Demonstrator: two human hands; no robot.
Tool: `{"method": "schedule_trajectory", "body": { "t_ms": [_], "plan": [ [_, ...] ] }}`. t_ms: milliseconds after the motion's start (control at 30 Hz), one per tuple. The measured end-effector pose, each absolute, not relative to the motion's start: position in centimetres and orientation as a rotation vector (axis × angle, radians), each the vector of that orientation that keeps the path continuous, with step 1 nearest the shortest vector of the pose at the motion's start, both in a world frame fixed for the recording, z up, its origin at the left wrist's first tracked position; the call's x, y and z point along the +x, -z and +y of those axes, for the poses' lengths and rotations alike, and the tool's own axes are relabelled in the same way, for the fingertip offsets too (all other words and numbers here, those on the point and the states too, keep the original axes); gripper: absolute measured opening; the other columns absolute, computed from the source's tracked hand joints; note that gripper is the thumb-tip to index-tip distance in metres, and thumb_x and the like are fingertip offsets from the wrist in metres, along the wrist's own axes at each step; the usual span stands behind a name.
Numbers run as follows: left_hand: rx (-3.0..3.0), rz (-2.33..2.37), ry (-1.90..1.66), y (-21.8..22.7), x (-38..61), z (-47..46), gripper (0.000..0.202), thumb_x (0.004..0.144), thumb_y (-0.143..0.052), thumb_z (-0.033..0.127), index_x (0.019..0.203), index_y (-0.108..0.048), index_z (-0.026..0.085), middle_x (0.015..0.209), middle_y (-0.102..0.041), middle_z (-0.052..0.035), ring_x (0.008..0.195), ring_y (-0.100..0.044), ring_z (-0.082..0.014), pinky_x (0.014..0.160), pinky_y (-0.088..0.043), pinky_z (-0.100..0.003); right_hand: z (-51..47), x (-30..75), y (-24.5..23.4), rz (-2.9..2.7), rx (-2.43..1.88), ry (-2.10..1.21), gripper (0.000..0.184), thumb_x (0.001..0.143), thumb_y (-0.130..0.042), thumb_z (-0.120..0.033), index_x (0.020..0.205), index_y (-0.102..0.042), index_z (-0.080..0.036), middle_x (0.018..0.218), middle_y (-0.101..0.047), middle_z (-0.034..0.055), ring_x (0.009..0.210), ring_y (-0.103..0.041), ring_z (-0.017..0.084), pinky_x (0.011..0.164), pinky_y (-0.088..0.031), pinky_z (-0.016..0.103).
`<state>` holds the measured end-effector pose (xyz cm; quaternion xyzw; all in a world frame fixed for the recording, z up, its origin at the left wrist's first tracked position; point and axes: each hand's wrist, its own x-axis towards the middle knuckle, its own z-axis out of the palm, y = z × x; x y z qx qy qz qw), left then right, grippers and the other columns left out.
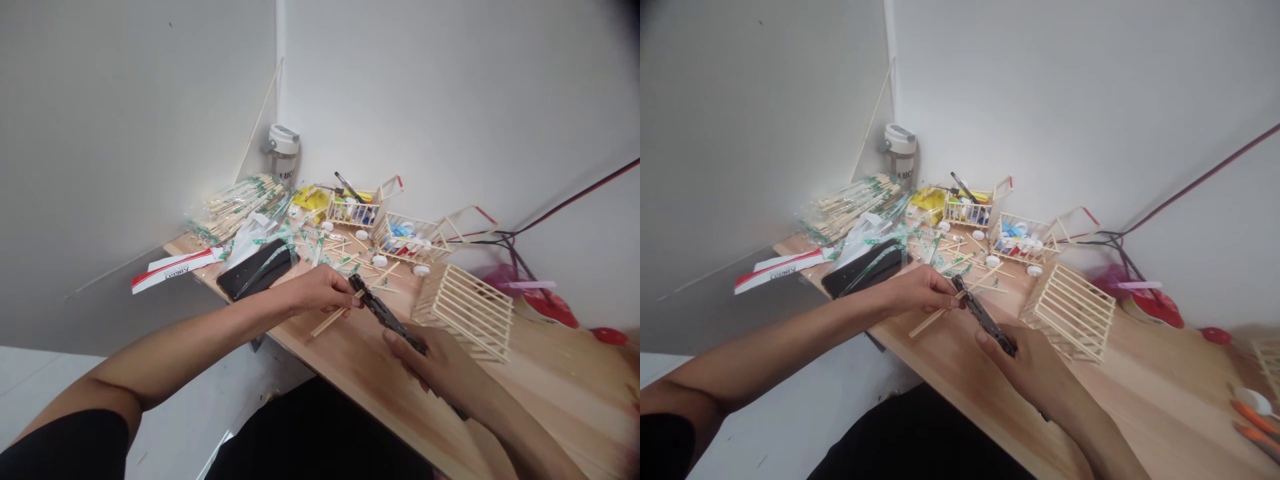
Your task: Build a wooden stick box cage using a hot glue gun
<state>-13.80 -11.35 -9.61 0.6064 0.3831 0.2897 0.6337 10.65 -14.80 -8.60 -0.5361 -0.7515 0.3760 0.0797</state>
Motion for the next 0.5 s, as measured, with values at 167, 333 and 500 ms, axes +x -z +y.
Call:
{"method": "schedule_trajectory", "body": {
  "t_ms": [167, 333, 500],
  "plan": [
    [1.432, 0.906, -0.633, 10.3, -14.0, -10.5, 0.032, 0.067, -0.075, 0.042, 0.068, -0.074, 0.010, 0.048, -0.052, 0.0022, 0.046, -0.035, -0.0052, 0.047, -0.024, -0.020, -14.7, 10.0, 9.0, -2.247, -1.630, -1.108, 0.050, 0.088, -0.050, -0.064, 0.061, -0.047, -0.022, 0.050, -0.054, 0.0016, 0.043, -0.050, 0.015, 0.039, -0.035, 0.026],
    [1.437, 0.895, -0.642, 11.3, -14.2, -10.2, 0.028, 0.069, -0.073, 0.038, 0.071, -0.076, 0.009, 0.053, -0.058, 0.0000, 0.048, -0.039, -0.0061, 0.047, -0.026, -0.020, -14.6, 9.5, 9.4, -2.252, -1.606, -1.119, 0.049, 0.089, -0.051, -0.062, 0.060, -0.048, -0.022, 0.048, -0.054, 0.0012, 0.040, -0.050, 0.015, 0.038, -0.035, 0.026],
    [1.426, 0.938, -0.616, 11.8, -14.4, -10.2, 0.031, 0.069, -0.072, 0.041, 0.065, -0.072, 0.010, 0.046, -0.051, 0.0019, 0.043, -0.035, -0.0058, 0.043, -0.023, -0.021, -14.4, 9.0, 9.2, -2.254, -1.614, -1.124, 0.052, 0.089, -0.049, -0.063, 0.058, -0.046, -0.022, 0.048, -0.053, 0.0010, 0.039, -0.050, 0.014, 0.037, -0.036, 0.026]
  ]
}}
